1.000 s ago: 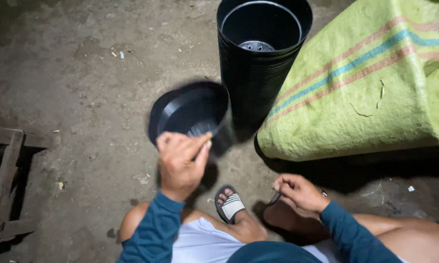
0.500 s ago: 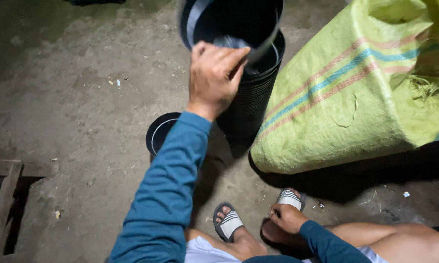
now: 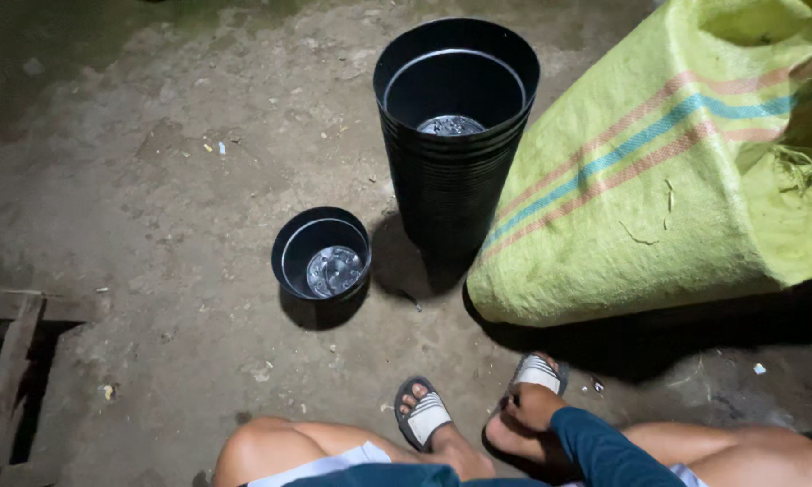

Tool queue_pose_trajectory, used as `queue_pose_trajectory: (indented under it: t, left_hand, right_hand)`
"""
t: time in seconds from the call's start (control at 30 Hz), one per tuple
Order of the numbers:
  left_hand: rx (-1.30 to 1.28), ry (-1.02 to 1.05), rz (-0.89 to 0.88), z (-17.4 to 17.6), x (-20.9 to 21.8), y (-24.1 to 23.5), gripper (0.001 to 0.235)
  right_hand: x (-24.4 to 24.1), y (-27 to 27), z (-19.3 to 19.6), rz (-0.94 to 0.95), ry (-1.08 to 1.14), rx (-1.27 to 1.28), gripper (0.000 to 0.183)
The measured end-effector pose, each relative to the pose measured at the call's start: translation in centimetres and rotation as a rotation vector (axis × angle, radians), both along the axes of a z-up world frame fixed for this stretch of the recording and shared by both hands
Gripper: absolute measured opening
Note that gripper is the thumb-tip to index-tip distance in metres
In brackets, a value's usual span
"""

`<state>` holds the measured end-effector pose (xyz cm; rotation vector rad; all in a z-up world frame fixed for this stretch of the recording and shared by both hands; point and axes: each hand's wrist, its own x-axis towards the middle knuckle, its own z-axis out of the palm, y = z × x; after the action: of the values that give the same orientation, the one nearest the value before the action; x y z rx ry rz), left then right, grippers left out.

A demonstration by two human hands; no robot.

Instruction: The person sits on the floor and repeatedly picks up black plastic pots from a stack. They insert a circular metal component into the bottom of each pot and then place the pot into a separate stack. The process is repeated for multiple pots.

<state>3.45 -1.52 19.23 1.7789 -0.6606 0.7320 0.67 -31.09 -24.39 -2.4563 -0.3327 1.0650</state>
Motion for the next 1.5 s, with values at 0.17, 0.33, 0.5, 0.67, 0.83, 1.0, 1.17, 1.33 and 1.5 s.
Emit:
queue_pose_trajectory:
  t: [0.17,0.33,0.5,0.67,0.83,1.0,1.17,1.33,1.5]
  left_hand:
    - [0.077,-0.091,0.124,-0.4,2.8,0.5,0.017]
    - [0.177,-0.137,0.249,-1.5,7.8,0.3,0.018]
    - [0.244,-0.112,0.303,-2.1,10.4,0.2,0.019]
    - [0.219,-0.103,0.280,-3.0,7.1,1.0,0.020]
    - [0.059,-0.118,0.219,-4.0,2.3,1.7,0.020]
    - [-0.160,0.378,0.444,-12.3,6.1,6.5,0.021]
    - [0.514,0.638,0.722,-27.1,11.5,10.6,0.045]
    - [0.589,0.970,0.681,-36.1,11.8,12.3,0.031]
    - [0.485,0.898,0.603,-38.3,12.4,14.5,0.028]
  right_hand:
    - [1.1,0.0,-0.1,-0.004,-0.084,-0.032,0.030]
    - [1.1,-0.1,-0.6,-0.045,-0.054,0.003,0.033]
    - [1.2,-0.1,-0.9,-0.031,-0.056,-0.008,0.034]
    - [1.2,-0.2,-1.0,-0.021,-0.038,-0.026,0.033]
    - [1.3,-0.1,-1.0,-0.039,-0.058,0.001,0.032]
    - [1.1,-0.3,-0.8,-0.036,-0.030,-0.001,0.032]
    - [1.4,-0.2,-0.7,-0.032,-0.024,-0.024,0.032]
    - [1.2,-0.1,-0.6,-0.044,-0.038,-0.018,0.033]
    - [1.6,-0.1,-0.4,-0.060,-0.006,-0.016,0.034]
